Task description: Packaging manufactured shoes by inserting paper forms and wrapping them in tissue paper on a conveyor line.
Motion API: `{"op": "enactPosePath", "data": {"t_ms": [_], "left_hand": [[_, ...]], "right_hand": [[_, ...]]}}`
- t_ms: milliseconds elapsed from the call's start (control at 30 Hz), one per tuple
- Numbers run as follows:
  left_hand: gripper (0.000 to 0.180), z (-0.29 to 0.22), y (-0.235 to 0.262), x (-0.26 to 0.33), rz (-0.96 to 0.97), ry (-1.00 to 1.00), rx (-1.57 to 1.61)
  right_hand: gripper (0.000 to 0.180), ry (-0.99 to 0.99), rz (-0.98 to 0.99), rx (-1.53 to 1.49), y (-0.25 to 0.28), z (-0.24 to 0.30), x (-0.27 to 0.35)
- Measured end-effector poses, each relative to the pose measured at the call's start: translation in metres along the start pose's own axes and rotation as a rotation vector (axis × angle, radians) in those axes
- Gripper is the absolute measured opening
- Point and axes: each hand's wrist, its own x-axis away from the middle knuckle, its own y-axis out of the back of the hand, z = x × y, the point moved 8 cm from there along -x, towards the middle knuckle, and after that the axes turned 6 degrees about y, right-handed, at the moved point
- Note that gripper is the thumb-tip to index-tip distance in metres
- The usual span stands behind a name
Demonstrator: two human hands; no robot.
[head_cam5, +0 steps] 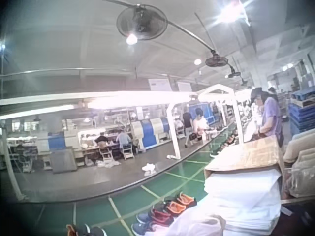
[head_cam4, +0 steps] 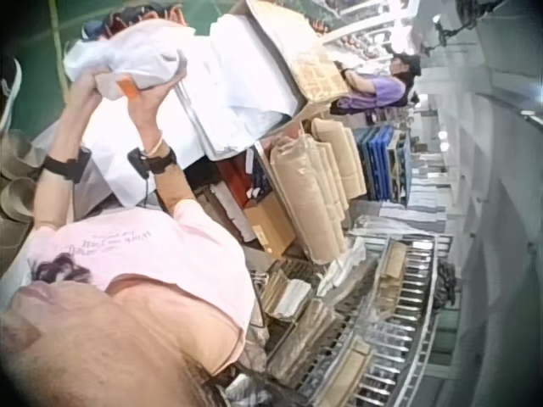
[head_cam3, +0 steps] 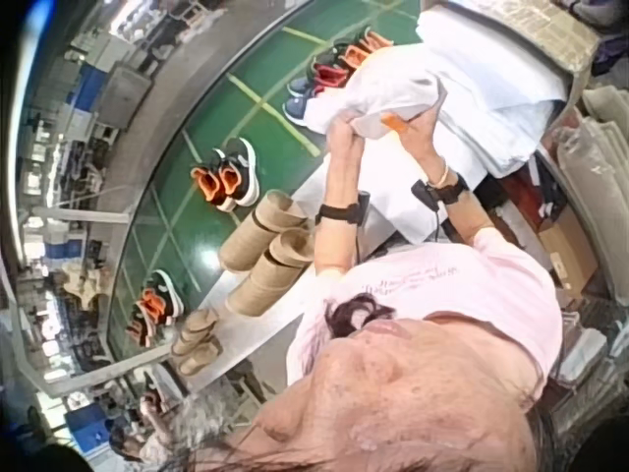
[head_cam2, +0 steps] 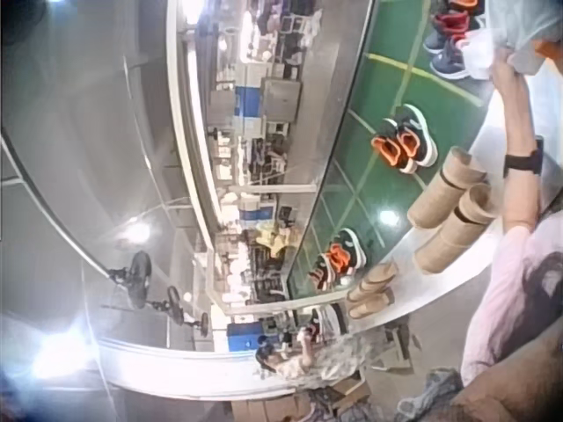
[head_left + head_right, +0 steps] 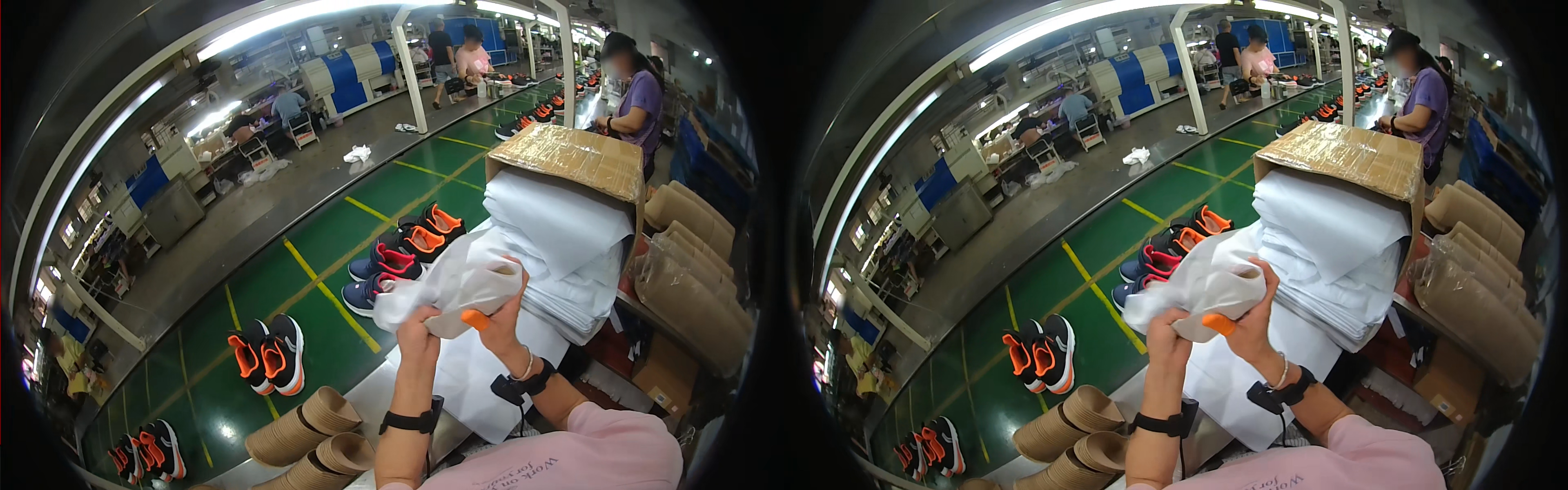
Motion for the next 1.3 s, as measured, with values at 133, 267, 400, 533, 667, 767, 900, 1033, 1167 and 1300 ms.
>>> {"op": "enactPosePath", "data": {"t_ms": [133,267,400,533,667,767,900,1033,1167,1300], "left_hand": [[0.009,-0.029,-0.043,0.008,-0.101,-0.487,-1.145],[0.041,0.005,-0.030,-0.004,0.112,-0.271,-0.756],[0.042,0.025,-0.031,-0.016,0.151,0.055,-0.484],[0.033,-0.033,-0.017,-0.063,0.022,-0.174,-0.343],[0.029,-0.057,-0.028,-0.092,0.016,-0.163,-0.358],[0.044,-0.096,0.018,-0.137,-0.259,-0.276,-0.845],[0.069,-0.125,0.046,-0.171,-0.658,-0.491,-1.758],[0.050,-0.114,0.066,-0.203,-0.424,-0.356,-1.910],[0.030,-0.134,0.072,-0.206,-0.332,-0.499,-1.802],[0.024,-0.152,0.087,-0.205,-0.336,-0.437,-1.661]], "right_hand": [[0.062,0.383,0.163,0.294,-0.001,0.033,-0.029],[0.049,0.373,0.389,0.662,-0.012,0.002,-0.055],[0.053,0.110,0.378,0.510,-0.040,-0.050,-0.090],[0.069,-0.035,0.653,0.411,-0.045,-0.097,-0.083],[0.064,-0.048,0.625,0.377,-0.037,-0.120,-0.080],[0.049,-0.154,0.667,0.510,-0.025,-0.147,-0.087],[0.046,-0.268,0.885,0.773,-0.037,-0.189,-0.094],[0.051,-0.251,1.244,0.960,-0.073,-0.221,-0.104],[0.051,-0.271,1.381,0.913,-0.138,-0.237,-0.103],[0.056,-0.256,1.469,0.787,-0.149,-0.270,-0.061]]}}
